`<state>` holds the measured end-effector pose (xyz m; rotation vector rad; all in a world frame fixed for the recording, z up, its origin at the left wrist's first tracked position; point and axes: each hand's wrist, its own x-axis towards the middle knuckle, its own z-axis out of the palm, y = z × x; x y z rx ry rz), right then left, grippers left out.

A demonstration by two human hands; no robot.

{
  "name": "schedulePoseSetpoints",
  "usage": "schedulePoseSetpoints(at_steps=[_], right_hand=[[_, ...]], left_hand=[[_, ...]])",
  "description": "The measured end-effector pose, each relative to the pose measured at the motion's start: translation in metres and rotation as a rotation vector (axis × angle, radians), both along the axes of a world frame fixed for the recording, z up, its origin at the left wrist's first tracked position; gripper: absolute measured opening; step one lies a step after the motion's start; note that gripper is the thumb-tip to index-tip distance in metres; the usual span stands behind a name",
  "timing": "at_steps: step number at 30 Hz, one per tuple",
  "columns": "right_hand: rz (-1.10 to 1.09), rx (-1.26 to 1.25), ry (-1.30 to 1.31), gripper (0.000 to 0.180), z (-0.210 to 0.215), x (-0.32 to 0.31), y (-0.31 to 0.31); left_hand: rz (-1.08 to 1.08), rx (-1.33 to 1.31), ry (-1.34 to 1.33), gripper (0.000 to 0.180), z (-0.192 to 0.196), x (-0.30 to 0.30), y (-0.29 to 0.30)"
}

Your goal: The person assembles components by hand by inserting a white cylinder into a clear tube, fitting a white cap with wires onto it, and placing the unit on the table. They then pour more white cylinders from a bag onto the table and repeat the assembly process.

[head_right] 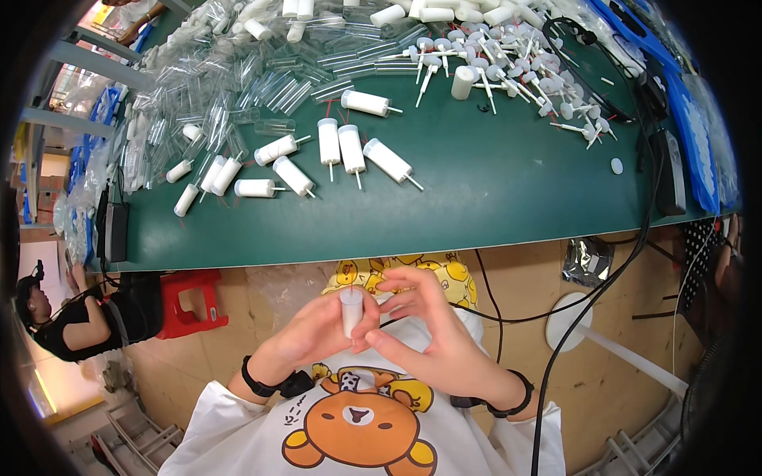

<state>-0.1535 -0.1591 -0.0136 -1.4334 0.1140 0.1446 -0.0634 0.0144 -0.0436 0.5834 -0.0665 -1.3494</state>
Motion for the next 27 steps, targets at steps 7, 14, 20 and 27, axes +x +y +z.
schedulePoseSetpoints(at_steps=[7,14,20,27], right_hand=[[-0.008,0.440,0.309,0.068,-0.019,0.004,0.030],[-0.027,0.511,0.270,0.064,-0.031,0.011,0.048],[-0.013,0.509,0.376,0.065,-0.029,0.022,0.044],[-0.058,0.515,0.326,0.068,-0.035,0.025,0.049]], left_hand=[[-0.049,0.169,-0.056,0.027,-0.011,0.000,0.010],[-0.056,0.143,0.026,0.014,-0.002,0.007,0.003],[0.016,0.121,-0.022,0.014,-0.010,0.010,-0.001],[0.003,0.105,0.067,0.011,-0.023,0.011,-0.002]])
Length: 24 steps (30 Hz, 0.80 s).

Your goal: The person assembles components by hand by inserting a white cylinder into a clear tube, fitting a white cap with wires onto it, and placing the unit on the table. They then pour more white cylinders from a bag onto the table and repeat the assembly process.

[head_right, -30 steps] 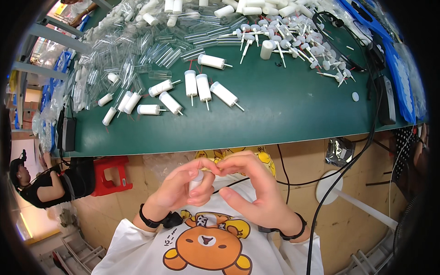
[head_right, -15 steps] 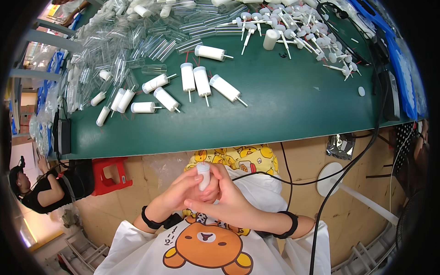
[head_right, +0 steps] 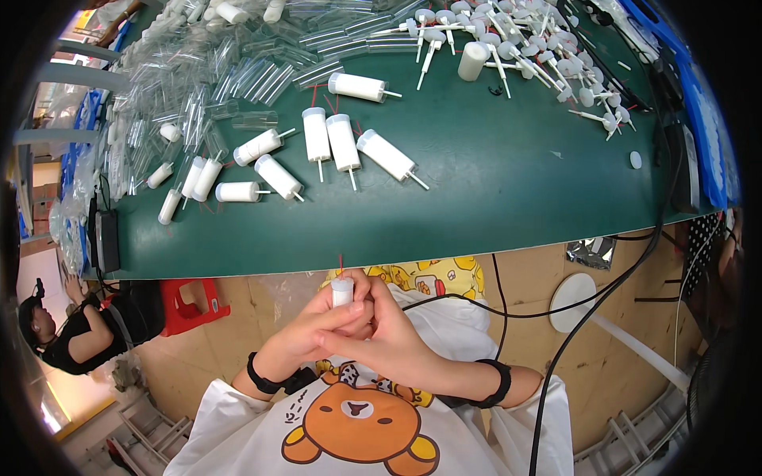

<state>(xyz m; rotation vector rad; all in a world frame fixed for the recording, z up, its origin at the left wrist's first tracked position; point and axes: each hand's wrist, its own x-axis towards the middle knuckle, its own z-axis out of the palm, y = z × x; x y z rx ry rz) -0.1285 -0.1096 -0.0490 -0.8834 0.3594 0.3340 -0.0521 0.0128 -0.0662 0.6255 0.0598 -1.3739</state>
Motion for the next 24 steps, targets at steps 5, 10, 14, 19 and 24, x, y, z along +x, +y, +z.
schedulePoseSetpoints(at_steps=[5,10,14,19,24], right_hand=[[0.005,0.018,0.021,0.070,0.001,0.007,-0.005],[-0.007,0.020,0.025,0.068,0.004,0.008,-0.009],[-0.038,-0.024,0.101,0.064,-0.001,0.012,-0.007],[0.038,0.035,0.208,0.047,0.018,0.036,-0.022],[0.089,0.012,0.239,0.042,0.014,0.041,-0.031]], left_hand=[[-0.002,0.156,0.050,0.014,0.018,0.006,-0.004],[-0.070,0.120,-0.035,0.017,0.011,0.007,-0.005],[-0.047,0.125,0.112,0.019,0.014,0.007,-0.011],[0.060,0.365,-0.114,0.033,-0.007,-0.014,-0.006],[0.135,0.386,-0.070,0.026,-0.005,-0.015,-0.017]])
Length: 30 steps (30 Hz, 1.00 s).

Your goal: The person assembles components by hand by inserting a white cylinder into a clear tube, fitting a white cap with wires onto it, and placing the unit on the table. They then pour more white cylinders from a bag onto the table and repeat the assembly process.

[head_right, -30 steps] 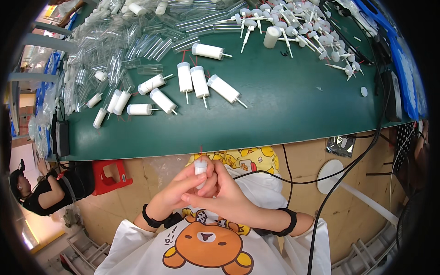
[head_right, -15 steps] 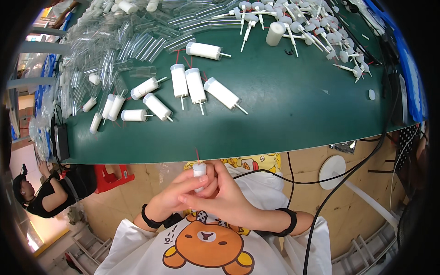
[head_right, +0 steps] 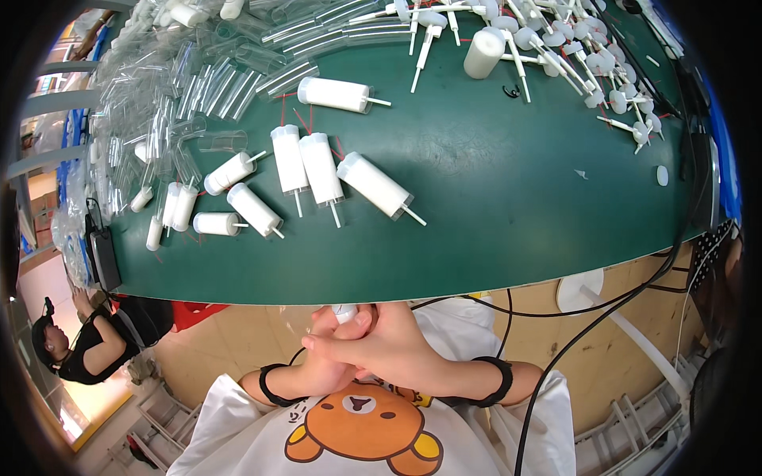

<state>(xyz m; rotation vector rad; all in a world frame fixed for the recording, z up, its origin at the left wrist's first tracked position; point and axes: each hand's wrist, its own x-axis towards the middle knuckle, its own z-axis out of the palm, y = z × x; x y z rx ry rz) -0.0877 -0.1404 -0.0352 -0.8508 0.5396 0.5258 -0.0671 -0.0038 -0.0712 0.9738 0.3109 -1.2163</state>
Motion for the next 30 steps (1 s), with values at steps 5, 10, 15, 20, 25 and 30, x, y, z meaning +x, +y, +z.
schedulePoseSetpoints(at_steps=[5,10,15,20,25,30], right_hand=[[0.118,0.071,0.003,0.045,-0.002,0.002,-0.013],[0.145,0.088,-0.009,0.045,-0.007,0.004,-0.013],[0.142,0.097,-0.052,0.047,-0.006,0.007,-0.021],[0.285,0.091,0.042,0.037,-0.007,0.013,-0.025],[0.216,0.049,0.013,0.040,-0.009,0.006,-0.017],[0.104,-0.057,-0.024,0.052,-0.012,-0.011,0.002]], left_hand=[[0.093,0.014,0.031,0.020,0.015,-0.006,-0.016],[0.193,0.012,0.058,0.020,0.028,-0.011,-0.023],[0.247,0.092,-0.037,0.022,0.033,-0.018,-0.035],[0.369,-0.035,-0.136,0.015,0.014,-0.026,-0.038],[0.184,0.040,-0.220,0.020,0.021,-0.011,-0.028],[0.104,-0.344,-0.005,0.021,0.018,0.000,0.001]])
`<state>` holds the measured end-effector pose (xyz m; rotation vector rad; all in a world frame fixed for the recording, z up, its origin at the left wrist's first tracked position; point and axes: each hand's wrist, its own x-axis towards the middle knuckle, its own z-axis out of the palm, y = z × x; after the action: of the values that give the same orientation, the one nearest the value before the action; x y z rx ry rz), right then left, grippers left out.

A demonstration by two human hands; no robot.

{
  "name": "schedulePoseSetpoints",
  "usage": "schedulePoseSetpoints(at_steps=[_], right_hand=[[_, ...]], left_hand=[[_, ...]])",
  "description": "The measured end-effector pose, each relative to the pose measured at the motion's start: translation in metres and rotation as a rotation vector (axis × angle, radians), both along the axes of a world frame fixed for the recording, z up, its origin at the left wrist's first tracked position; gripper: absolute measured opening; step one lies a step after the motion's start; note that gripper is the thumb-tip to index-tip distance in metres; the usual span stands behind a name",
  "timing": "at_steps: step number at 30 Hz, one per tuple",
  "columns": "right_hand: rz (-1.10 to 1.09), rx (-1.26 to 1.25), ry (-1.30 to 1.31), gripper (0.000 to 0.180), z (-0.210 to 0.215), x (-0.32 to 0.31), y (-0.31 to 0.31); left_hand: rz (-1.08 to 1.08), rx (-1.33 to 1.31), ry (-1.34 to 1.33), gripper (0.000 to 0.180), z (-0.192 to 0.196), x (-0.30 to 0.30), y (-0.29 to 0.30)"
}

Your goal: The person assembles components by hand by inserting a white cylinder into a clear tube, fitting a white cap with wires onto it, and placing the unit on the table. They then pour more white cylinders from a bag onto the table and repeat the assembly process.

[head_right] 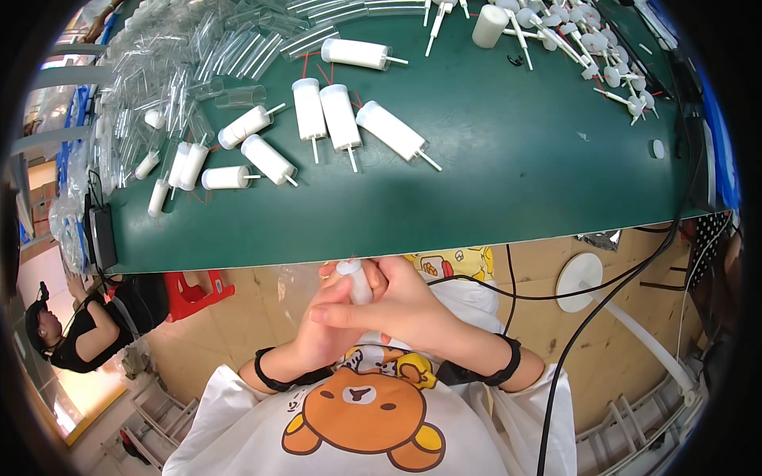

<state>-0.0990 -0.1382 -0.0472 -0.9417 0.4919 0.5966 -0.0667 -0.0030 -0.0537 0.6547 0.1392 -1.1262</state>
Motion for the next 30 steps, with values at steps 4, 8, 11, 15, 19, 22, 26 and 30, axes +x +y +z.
schedulePoseSetpoints(at_steps=[4,8,11,15,19,22,26,30], right_hand=[[-0.108,0.064,-0.261,0.059,0.000,-0.009,0.007],[-0.164,0.096,-0.311,0.060,-0.003,-0.012,0.010],[-0.076,0.128,-0.047,0.058,0.010,-0.006,0.005],[-0.195,0.083,-0.205,0.054,-0.011,-0.017,0.022],[-0.198,0.097,-0.168,0.048,-0.015,-0.012,0.023],[-0.174,0.159,-0.143,0.046,-0.018,-0.005,0.020],[-0.187,0.170,-0.159,0.041,-0.020,-0.001,0.012],[-0.136,0.245,-0.035,0.041,-0.012,0.006,0.002]], left_hand=[[-0.105,0.095,-0.128,0.026,-0.001,0.005,0.016],[-0.142,0.122,-0.381,0.030,-0.003,0.003,0.019],[-0.127,0.057,-0.287,0.028,-0.005,0.003,0.020],[-0.132,0.234,-0.350,0.028,0.002,0.003,0.007],[-0.066,0.257,-0.396,0.028,-0.010,-0.007,0.007],[0.037,0.350,-0.444,0.027,-0.011,-0.014,-0.002],[0.056,0.377,-0.438,0.025,-0.005,-0.013,-0.005],[0.189,0.379,-0.415,0.022,-0.005,-0.022,-0.019]])
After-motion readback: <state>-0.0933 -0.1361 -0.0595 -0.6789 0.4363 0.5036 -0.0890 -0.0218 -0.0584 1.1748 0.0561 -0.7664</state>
